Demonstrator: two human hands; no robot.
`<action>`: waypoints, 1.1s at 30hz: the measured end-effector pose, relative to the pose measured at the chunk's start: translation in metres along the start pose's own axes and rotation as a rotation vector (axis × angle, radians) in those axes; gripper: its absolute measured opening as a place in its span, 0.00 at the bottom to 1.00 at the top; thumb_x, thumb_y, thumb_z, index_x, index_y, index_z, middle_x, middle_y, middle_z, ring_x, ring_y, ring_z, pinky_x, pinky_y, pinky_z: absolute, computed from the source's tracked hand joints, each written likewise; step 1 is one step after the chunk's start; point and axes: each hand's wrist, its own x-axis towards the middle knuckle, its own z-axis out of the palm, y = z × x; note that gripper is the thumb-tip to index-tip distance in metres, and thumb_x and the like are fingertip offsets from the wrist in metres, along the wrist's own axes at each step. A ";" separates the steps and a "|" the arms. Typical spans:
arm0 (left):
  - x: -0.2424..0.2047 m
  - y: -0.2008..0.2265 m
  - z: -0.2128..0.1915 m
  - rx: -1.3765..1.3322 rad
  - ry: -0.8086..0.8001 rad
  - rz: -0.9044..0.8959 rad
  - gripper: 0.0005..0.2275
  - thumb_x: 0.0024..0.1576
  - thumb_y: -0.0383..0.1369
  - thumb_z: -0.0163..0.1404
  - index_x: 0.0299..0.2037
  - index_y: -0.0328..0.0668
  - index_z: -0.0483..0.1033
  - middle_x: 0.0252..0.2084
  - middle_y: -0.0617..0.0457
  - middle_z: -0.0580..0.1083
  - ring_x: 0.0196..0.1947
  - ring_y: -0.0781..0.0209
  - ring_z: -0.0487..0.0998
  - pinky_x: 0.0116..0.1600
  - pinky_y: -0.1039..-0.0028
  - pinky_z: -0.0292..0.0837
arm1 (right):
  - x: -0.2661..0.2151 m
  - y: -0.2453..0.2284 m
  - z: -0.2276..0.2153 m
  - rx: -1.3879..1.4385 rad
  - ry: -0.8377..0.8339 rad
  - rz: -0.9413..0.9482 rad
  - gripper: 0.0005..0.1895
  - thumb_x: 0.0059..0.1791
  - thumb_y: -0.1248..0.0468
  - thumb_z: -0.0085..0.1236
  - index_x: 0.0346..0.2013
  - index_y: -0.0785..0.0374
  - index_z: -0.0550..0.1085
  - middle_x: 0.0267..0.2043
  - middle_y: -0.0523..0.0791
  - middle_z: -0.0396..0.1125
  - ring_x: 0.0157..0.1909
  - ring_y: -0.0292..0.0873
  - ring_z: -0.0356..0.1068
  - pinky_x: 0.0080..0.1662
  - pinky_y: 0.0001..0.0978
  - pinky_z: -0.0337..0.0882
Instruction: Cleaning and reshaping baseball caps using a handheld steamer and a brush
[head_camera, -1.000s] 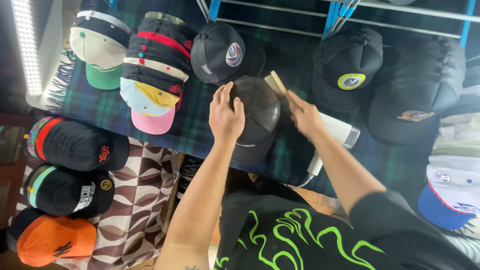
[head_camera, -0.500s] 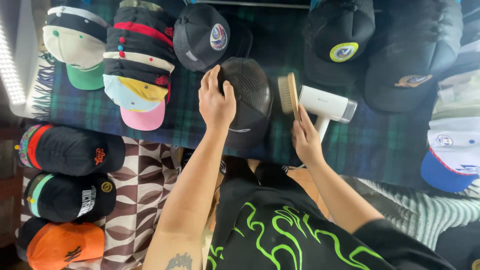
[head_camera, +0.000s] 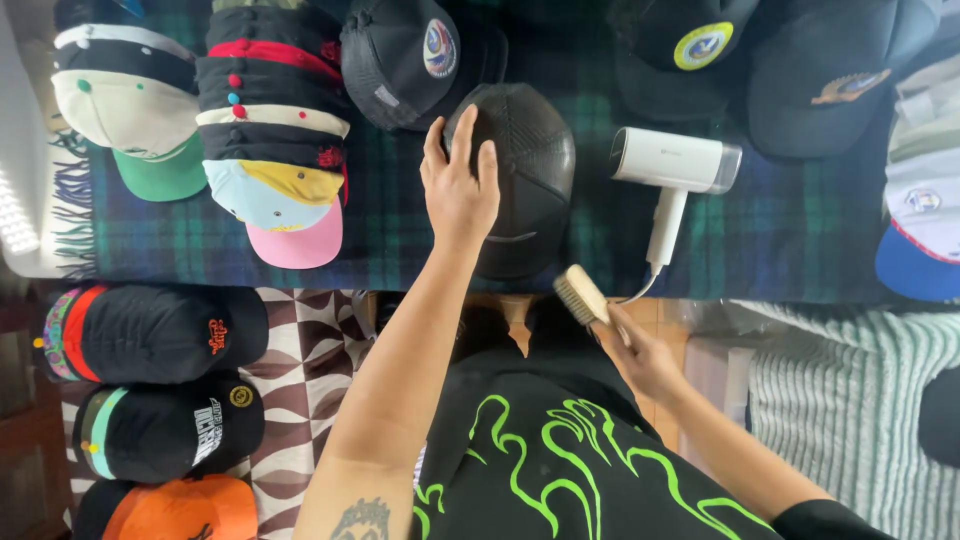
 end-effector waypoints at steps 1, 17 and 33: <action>0.000 0.000 -0.008 -0.007 -0.012 0.000 0.20 0.66 0.43 0.43 0.69 0.65 0.64 0.68 0.48 0.62 0.70 0.45 0.66 0.73 0.57 0.59 | 0.008 0.013 -0.003 -0.003 0.006 0.012 0.27 0.54 0.59 0.53 0.69 0.39 0.70 0.60 0.46 0.72 0.48 0.57 0.76 0.42 0.47 0.78; 0.023 0.002 -0.047 0.299 -0.614 0.092 0.34 0.62 0.64 0.24 0.75 0.68 0.29 0.77 0.28 0.40 0.74 0.30 0.49 0.67 0.43 0.53 | 0.141 -0.208 0.155 -0.743 -0.026 -0.232 0.06 0.49 0.63 0.52 0.36 0.49 0.77 0.30 0.43 0.70 0.26 0.53 0.72 0.26 0.49 0.69; 0.016 -0.016 -0.049 0.098 -0.579 0.071 0.34 0.61 0.62 0.27 0.76 0.65 0.33 0.78 0.34 0.40 0.76 0.33 0.46 0.66 0.35 0.50 | 0.013 -0.078 0.011 -0.183 0.654 0.082 0.27 0.59 0.61 0.53 0.73 0.57 0.66 0.25 0.40 0.53 0.28 0.38 0.47 0.37 0.32 0.59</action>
